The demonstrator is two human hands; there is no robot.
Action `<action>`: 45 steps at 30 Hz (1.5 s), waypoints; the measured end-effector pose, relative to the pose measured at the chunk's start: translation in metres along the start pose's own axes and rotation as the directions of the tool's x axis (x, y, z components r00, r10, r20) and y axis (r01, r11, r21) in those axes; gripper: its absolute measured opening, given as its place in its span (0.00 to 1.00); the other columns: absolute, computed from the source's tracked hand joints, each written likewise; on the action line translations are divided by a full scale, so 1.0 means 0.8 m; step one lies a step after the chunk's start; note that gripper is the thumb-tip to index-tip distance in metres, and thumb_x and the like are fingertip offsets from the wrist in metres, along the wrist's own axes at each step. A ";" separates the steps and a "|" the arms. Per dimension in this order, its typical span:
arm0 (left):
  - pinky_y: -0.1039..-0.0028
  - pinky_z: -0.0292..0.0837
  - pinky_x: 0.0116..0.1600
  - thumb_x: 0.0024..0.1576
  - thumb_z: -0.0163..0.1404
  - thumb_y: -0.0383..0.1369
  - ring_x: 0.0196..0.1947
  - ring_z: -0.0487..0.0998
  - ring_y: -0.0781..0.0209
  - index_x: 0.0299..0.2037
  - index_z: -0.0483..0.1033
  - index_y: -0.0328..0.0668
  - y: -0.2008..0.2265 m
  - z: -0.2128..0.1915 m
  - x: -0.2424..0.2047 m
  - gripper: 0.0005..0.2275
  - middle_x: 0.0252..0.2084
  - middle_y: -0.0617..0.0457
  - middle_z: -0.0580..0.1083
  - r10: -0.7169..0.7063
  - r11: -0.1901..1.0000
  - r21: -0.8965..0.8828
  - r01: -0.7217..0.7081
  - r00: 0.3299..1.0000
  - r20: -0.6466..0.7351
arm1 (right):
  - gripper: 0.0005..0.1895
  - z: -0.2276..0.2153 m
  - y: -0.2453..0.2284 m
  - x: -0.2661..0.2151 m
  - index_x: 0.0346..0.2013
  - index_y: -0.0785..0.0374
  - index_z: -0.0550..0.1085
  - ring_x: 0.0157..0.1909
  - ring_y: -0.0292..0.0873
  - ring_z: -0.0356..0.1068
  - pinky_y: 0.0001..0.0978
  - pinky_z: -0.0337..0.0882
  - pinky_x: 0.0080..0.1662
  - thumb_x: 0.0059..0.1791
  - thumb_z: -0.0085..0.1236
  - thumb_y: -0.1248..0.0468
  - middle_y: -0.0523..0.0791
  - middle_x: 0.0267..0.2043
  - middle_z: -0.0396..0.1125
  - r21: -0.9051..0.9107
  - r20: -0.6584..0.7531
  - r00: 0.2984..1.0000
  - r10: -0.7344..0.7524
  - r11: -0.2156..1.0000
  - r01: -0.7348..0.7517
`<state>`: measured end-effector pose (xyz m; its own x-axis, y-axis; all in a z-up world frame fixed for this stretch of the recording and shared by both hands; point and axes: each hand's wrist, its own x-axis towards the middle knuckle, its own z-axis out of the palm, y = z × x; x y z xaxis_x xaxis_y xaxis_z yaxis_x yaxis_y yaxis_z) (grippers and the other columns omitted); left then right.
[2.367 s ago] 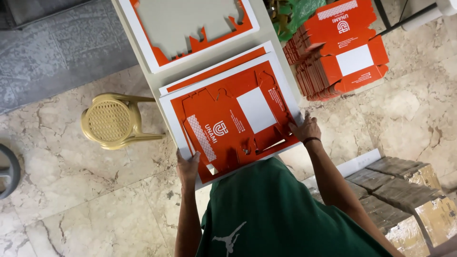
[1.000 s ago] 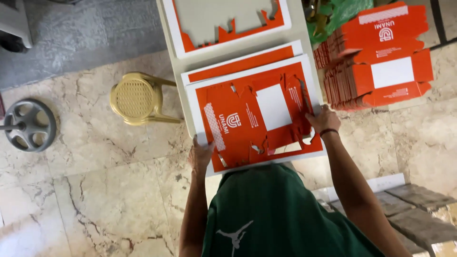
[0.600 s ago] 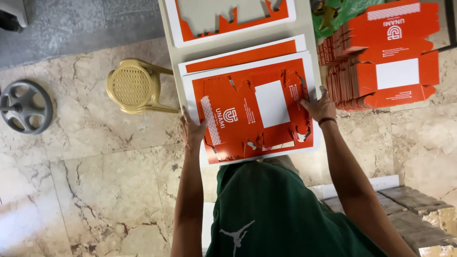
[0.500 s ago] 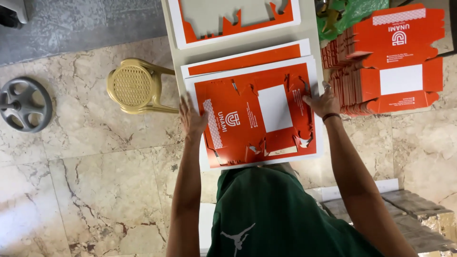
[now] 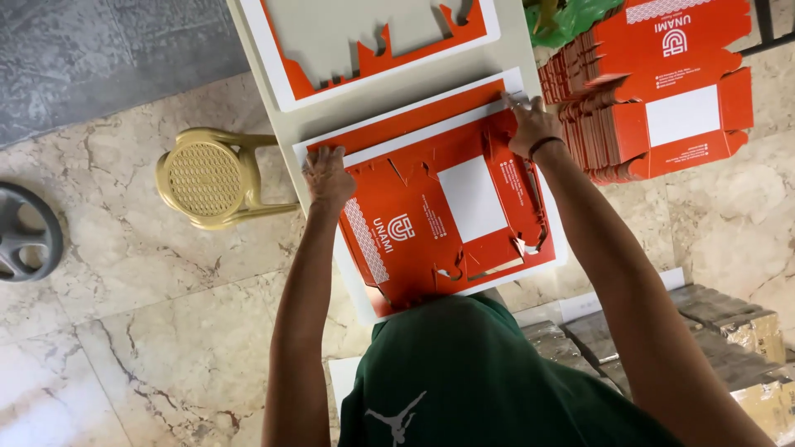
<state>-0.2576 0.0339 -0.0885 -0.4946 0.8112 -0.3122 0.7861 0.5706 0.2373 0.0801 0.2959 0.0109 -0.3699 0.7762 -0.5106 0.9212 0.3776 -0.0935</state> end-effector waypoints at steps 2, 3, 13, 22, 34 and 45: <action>0.47 0.62 0.57 0.52 0.52 0.34 0.59 0.62 0.46 0.57 0.74 0.58 0.008 -0.016 -0.006 0.20 0.53 0.56 0.65 0.004 0.998 0.065 -0.005 1.000 0.025 | 0.39 0.011 0.007 0.012 0.65 0.51 0.71 0.48 0.71 0.74 0.59 0.77 0.44 0.36 0.58 0.66 0.58 0.64 0.57 0.011 0.021 1.000 0.005 1.000 -0.006; 0.47 0.62 0.57 0.52 0.52 0.34 0.59 0.62 0.46 0.57 0.74 0.58 0.006 -0.016 -0.007 0.20 0.53 0.56 0.65 0.005 0.998 0.064 -0.007 1.000 0.023 | 0.39 0.008 0.005 0.014 0.65 0.51 0.71 0.48 0.71 0.74 0.59 0.77 0.44 0.36 0.58 0.66 0.58 0.64 0.57 0.011 0.018 1.000 0.006 1.000 -0.006; 0.51 0.62 0.57 0.49 0.58 0.38 0.52 0.69 0.49 0.50 0.79 0.57 -0.011 -0.013 -0.010 0.17 0.46 0.57 0.69 0.200 0.975 0.121 -0.184 0.969 -0.142 | 0.38 -0.017 -0.013 0.004 0.67 0.61 0.69 0.51 0.73 0.71 0.64 0.75 0.46 0.43 0.69 0.61 0.62 0.60 0.55 0.060 -0.018 1.000 -0.021 0.998 0.022; 0.34 0.62 0.59 0.56 0.51 0.27 0.62 0.61 0.28 0.71 0.58 0.60 0.036 -0.070 -0.009 0.31 0.63 0.41 0.60 -0.015 0.986 0.161 -0.030 0.963 0.268 | 0.48 -0.021 -0.011 -0.016 0.75 0.45 0.53 0.68 0.65 0.48 0.61 0.66 0.59 0.45 0.68 0.56 0.53 0.72 0.41 0.170 0.073 0.997 0.016 0.985 -0.028; 0.54 0.75 0.47 0.60 0.54 0.28 0.53 0.68 0.40 0.66 0.71 0.63 0.005 -0.028 -0.001 0.24 0.53 0.45 0.65 0.054 0.977 0.194 -0.086 0.985 0.163 | 0.40 0.067 0.099 -0.150 0.69 0.65 0.58 0.57 0.64 0.67 0.56 0.74 0.50 0.53 0.62 0.45 0.61 0.61 0.58 0.505 -0.089 0.984 0.157 0.858 -0.091; 0.38 0.57 0.70 0.63 0.55 0.31 0.72 0.55 0.29 0.77 0.49 0.49 0.042 -0.115 -0.207 0.34 0.75 0.37 0.55 -0.272 0.876 -0.447 0.184 0.952 -0.141 | 0.44 0.206 0.155 -0.265 0.67 0.62 0.65 0.54 0.64 0.71 0.55 0.74 0.54 0.49 0.61 0.33 0.57 0.50 0.66 0.619 -0.066 0.886 0.458 0.715 -0.323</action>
<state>-0.1835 -0.0696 0.0562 -0.7367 0.6351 -0.2322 0.4318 0.7061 0.5612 0.2923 0.0945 -0.0334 0.0862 0.8945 -0.4387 0.8532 -0.2936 -0.4310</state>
